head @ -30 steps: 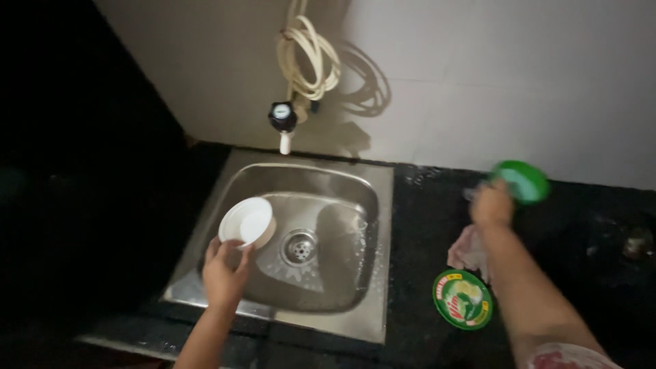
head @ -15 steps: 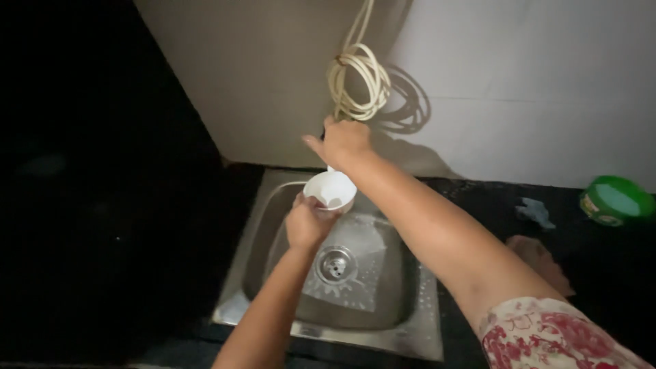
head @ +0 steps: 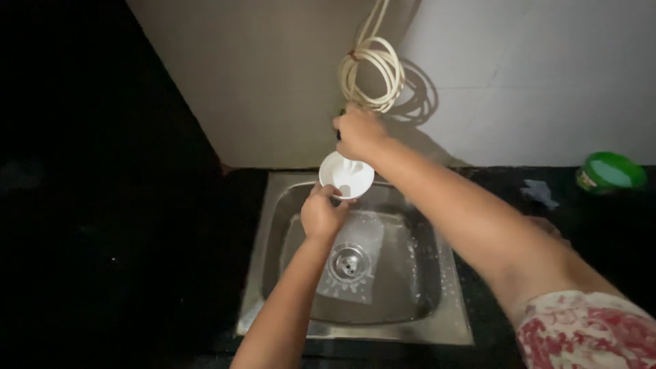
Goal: The recorder cleans a stainless steel kitchen sink using water, a bowl, and cleaning materials.
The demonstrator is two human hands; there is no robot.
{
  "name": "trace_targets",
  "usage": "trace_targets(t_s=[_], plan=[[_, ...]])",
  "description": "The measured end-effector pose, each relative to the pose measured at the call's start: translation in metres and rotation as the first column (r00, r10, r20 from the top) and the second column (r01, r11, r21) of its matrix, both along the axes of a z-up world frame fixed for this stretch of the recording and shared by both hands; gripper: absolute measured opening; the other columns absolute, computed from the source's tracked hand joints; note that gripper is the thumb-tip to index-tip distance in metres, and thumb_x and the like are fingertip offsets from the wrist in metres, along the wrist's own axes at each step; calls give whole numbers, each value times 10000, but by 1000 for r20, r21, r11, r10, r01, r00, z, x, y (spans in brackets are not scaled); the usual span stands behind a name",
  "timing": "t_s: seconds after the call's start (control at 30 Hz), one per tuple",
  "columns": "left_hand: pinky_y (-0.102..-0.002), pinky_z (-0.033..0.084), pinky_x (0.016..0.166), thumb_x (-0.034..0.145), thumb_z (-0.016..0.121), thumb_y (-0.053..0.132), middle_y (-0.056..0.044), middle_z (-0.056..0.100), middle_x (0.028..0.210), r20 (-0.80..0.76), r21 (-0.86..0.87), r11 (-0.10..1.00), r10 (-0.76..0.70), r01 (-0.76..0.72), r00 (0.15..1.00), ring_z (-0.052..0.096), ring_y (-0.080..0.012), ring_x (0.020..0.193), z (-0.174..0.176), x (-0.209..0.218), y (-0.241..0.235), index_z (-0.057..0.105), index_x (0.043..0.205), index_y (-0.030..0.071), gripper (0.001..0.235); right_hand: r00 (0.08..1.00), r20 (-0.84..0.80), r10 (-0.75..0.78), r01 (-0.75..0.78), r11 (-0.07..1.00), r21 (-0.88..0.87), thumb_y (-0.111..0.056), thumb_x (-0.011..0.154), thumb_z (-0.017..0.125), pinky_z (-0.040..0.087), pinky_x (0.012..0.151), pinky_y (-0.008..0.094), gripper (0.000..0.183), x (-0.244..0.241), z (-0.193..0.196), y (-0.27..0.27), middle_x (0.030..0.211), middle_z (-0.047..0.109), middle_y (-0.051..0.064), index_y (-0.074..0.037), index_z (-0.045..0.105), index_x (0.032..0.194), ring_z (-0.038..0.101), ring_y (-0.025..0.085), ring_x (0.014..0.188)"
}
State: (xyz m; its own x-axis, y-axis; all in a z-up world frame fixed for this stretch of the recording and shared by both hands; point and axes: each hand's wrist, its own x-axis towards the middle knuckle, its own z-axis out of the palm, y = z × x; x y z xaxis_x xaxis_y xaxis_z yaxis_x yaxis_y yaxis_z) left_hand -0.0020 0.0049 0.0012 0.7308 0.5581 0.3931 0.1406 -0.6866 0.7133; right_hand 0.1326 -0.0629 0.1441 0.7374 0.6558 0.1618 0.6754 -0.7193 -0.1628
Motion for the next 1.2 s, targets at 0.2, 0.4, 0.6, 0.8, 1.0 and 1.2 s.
trace_targets(t_s=[0.2, 0.4, 0.6, 0.8, 1.0, 1.2], plan=[[-440, 567, 806, 662, 929, 271, -153, 714, 1085, 5, -57, 998, -24, 24, 1000, 719, -353, 903, -30, 8, 3, 706, 838, 37, 368, 846, 189, 498, -499, 865, -47, 7, 687, 709, 484, 1026, 453, 395, 25, -14, -36, 1300, 628, 186, -142, 773, 1048, 564, 372, 1227], [-429, 570, 844, 648, 928, 243, -174, 726, 1098, -146, -151, 988, -50, 28, 988, 737, -346, 925, -76, 13, 7, 763, 900, 28, 370, 852, 343, 395, -487, 838, 245, -62, 707, 731, 518, 933, 473, 436, 6, -11, -39, 1196, 671, 177, -98, 724, 1142, 615, 388, 1132], [-429, 564, 861, 708, 908, 276, -220, 736, 1066, -235, -204, 979, -58, 9, 970, 742, -359, 951, -96, 4, 2, 776, 990, 34, 394, 975, 197, 107, -172, 919, 355, -323, 782, 847, 532, 805, 523, 452, 0, -22, -29, 1039, 665, 210, -70, 682, 1119, 655, 431, 943], [-428, 562, 845, 706, 898, 282, -206, 753, 1016, -245, -194, 981, -39, -10, 969, 748, -341, 919, -109, 0, 2, 789, 987, 46, 382, 967, 232, 104, -187, 911, 368, -278, 785, 833, 536, 815, 521, 414, 8, -32, -24, 1065, 667, 211, -42, 651, 1072, 662, 436, 949], [-426, 577, 778, 707, 893, 288, -187, 762, 918, -227, -204, 979, -18, -30, 974, 756, -327, 826, -111, 0, 0, 783, 978, 65, 367, 962, 186, 200, -258, 887, 383, -152, 781, 793, 529, 894, 487, 459, 7, -28, -31, 1119, 677, 190, -78, 661, 1214, 656, 410, 1032], [-432, 572, 751, 687, 900, 260, -178, 751, 889, -87, -184, 983, -4, -12, 996, 746, -334, 796, -108, 0, -4, 790, 911, 51, 325, 919, 140, 369, -391, 801, 454, -18, 790, 728, 513, 963, 450, 472, 17, -35, -37, 1221, 656, 158, -53, 634, 1251, 627, 380, 1132]])
